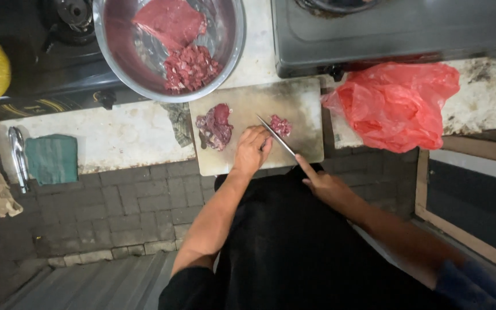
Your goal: Dicing raw meat into small pieces on a wooden cutting board using a chef's knife.
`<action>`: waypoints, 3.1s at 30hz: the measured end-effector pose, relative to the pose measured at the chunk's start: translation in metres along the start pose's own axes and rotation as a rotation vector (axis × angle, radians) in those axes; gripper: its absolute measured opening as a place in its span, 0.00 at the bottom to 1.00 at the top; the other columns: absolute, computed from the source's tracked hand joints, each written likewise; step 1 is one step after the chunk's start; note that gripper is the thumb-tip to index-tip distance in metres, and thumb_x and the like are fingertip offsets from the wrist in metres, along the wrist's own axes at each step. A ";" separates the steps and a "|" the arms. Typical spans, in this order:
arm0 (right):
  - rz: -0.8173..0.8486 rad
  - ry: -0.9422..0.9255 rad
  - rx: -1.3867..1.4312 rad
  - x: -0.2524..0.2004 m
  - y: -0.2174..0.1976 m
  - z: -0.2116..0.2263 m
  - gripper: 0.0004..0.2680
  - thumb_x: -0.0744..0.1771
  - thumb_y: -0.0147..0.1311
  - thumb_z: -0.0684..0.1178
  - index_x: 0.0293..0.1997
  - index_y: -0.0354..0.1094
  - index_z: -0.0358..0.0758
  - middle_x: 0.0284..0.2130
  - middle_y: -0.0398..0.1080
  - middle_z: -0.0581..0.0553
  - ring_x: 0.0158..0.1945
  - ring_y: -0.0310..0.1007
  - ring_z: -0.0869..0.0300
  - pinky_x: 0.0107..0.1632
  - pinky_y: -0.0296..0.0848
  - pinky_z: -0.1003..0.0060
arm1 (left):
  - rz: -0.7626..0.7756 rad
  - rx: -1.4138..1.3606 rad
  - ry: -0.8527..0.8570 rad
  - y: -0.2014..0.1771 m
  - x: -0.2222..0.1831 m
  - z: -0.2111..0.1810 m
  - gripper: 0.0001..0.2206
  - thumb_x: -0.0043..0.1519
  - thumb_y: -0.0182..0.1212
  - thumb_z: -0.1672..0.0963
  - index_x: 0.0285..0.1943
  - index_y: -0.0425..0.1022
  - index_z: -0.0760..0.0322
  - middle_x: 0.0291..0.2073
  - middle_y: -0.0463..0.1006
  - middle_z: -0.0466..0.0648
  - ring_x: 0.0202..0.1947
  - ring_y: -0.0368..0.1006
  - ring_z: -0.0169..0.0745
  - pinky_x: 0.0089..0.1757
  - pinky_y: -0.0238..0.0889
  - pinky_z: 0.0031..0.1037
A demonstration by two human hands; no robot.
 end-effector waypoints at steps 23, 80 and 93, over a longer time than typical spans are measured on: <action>-0.104 0.177 0.153 -0.027 -0.049 0.011 0.23 0.69 0.38 0.60 0.74 0.33 0.75 0.51 0.71 0.31 0.53 0.72 0.37 0.56 0.70 0.45 | 0.085 0.196 0.030 0.018 -0.007 -0.001 0.04 0.53 0.66 0.61 0.35 0.77 0.66 0.30 0.76 0.50 0.33 0.75 0.50 0.38 0.70 0.33; 0.034 0.123 -0.011 -0.024 -0.024 0.017 0.25 0.70 0.36 0.56 0.76 0.27 0.66 0.40 0.73 0.29 0.42 0.76 0.37 0.44 0.75 0.46 | 0.080 0.064 0.018 0.003 -0.001 0.005 0.02 0.56 0.67 0.57 0.35 0.80 0.57 0.36 0.81 0.44 0.37 0.76 0.42 0.39 0.65 0.28; -0.066 0.068 -0.101 0.032 -0.021 0.034 0.27 0.70 0.38 0.57 0.75 0.19 0.72 0.42 0.74 0.30 0.46 0.76 0.37 0.60 0.55 0.29 | 0.139 0.085 0.041 0.014 -0.006 0.007 0.03 0.60 0.63 0.56 0.35 0.80 0.57 0.36 0.81 0.44 0.41 0.76 0.42 0.41 0.65 0.28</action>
Point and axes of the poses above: each hand's wrist, its own x-axis towards the middle knuckle, its own y-axis out of the palm, z = x × y, the point moved 10 cm from there along x, towards the middle knuckle
